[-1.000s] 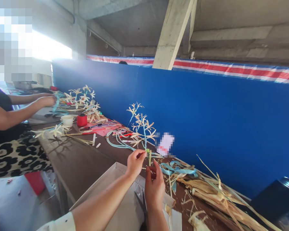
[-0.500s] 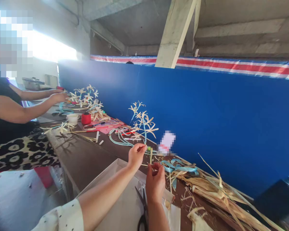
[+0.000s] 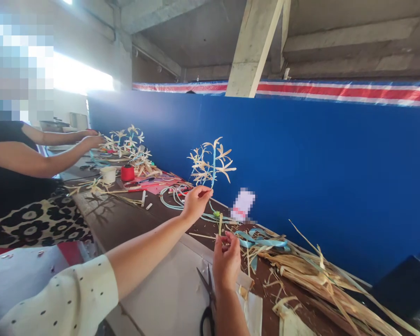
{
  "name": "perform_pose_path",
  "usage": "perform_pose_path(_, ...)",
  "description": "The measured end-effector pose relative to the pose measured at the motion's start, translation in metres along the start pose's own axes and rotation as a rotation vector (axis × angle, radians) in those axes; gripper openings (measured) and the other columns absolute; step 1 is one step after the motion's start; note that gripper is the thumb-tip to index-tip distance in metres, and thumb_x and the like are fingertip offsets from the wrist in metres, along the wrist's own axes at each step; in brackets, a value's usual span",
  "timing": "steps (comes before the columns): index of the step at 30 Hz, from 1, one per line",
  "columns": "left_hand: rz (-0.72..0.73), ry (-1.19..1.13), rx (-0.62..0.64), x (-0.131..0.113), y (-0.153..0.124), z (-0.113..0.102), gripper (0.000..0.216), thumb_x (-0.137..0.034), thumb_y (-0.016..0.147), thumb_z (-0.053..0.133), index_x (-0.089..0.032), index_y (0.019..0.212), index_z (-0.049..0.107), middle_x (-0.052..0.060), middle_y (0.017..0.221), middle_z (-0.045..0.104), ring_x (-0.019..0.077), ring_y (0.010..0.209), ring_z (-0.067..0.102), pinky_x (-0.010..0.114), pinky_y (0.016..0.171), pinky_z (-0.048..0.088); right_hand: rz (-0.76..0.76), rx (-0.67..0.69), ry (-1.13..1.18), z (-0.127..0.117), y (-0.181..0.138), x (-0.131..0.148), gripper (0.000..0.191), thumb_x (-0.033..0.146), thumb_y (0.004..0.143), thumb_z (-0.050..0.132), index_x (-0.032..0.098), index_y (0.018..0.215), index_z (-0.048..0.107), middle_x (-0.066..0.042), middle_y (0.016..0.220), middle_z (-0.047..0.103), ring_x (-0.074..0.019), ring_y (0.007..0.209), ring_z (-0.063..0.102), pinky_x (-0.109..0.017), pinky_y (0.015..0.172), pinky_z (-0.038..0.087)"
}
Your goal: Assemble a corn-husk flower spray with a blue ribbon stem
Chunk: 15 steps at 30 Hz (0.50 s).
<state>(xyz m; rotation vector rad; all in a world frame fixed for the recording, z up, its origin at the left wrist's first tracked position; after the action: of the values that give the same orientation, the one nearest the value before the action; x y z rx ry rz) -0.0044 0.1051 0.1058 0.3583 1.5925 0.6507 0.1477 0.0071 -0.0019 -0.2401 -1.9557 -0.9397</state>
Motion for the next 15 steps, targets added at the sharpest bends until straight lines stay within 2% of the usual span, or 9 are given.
perform_pose_path(7, 0.084, 0.08, 0.027, -0.002, 0.017, -0.015, 0.01, -0.026, 0.077, 0.059, -0.019, 0.076, 0.066, 0.0, 0.074, 0.067, 0.0112, 0.067, 0.058, 0.022, 0.065, 0.044, 0.004, 0.017, 0.0, 0.002, 0.0, -0.004, 0.041, 0.053, 0.076, 0.058, 0.018, 0.097, 0.052, -0.004, 0.079, 0.061, -0.0147, 0.056, 0.053, -0.028, 0.057, 0.043)
perform_pose_path(15, 0.115, 0.125, 0.053, 0.005, 0.026, -0.025, 0.011, -0.027, 0.076, 0.06, -0.019, 0.078, 0.067, 0.0, 0.077, 0.068, 0.0113, 0.068, 0.059, 0.022, 0.065, 0.045, -0.023, 0.002, -0.056, 0.003, 0.001, -0.007, 0.033, 0.051, 0.075, 0.06, 0.02, 0.083, 0.05, -0.001, 0.07, 0.056, -0.0158, 0.06, 0.053, -0.028, 0.06, 0.041)
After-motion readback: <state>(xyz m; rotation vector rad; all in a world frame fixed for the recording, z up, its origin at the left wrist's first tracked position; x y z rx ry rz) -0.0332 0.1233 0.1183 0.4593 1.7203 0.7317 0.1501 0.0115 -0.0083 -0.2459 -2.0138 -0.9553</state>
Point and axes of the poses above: each hand's wrist, its own y-axis towards the middle knuckle, its own z-axis out of the palm, x = y × z, the point moved 6 cm from there along y, towards the middle knuckle
